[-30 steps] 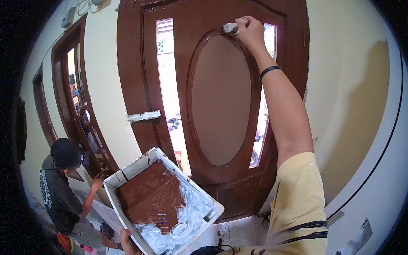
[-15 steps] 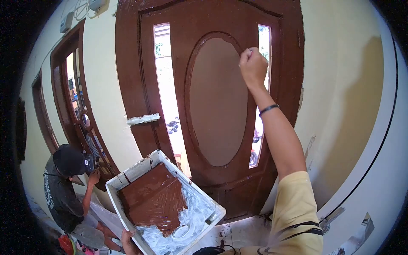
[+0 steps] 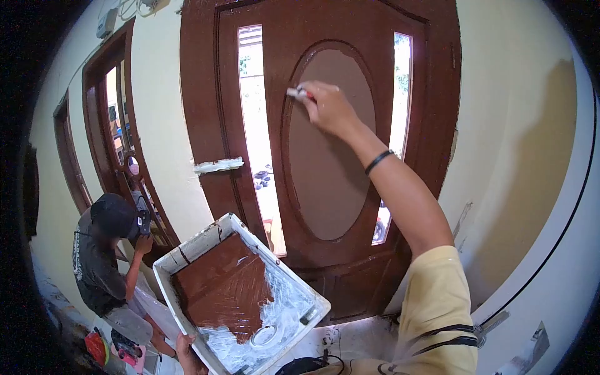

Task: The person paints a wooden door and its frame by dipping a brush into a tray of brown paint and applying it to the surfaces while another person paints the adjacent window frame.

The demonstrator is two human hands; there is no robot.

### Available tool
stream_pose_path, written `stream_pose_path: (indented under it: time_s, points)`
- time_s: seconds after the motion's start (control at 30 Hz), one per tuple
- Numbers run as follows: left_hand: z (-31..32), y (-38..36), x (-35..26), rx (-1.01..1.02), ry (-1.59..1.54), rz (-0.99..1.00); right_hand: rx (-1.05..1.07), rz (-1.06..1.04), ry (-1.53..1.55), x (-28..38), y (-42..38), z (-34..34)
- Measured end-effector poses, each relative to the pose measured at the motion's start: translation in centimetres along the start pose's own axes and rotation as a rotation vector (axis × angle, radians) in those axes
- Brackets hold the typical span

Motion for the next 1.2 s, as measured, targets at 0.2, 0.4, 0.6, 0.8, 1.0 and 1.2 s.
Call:
stream_pose_path:
  time_s: [0.2, 0.4, 0.6, 0.8, 1.0, 1.2]
  points:
    - [-0.2, -0.4, 0.1, 0.03, 0.033, -0.03, 0.044, 0.242, 0.034, -0.5, 2.5, -1.7]
    - [0.1, -0.6, 0.0, 0.034, 0.077, -0.024, -0.211, 0.087, -0.197, -5.1, 8.7, -5.0]
    - [-0.2, -0.5, 0.0, 0.061, 0.125, -0.012, -0.164, -0.069, -0.416, -3.4, 6.0, -3.9]
    - [1.9, -1.7, -0.8, -0.031, 0.08, 0.009, 0.187, -0.197, -0.183, 1.6, -3.5, 2.4]
    - [2.5, -2.2, -1.1, -0.035, 0.069, 0.01, 0.353, 0.158, 0.162, 3.2, -7.9, 4.4]
    - [2.5, -2.5, -1.1, -0.052, 0.06, 0.019, 0.092, 0.181, 0.004, -2.2, -0.8, 1.0]
Point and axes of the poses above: each hand's wrist, its own y-axis towards the middle knuckle, its own z-axis out of the palm, x = y × z, the point moved 8 cm from there along y, towards the middle knuckle, and after that the axes turned 9 degrees about -z, right-handed, at the moved point
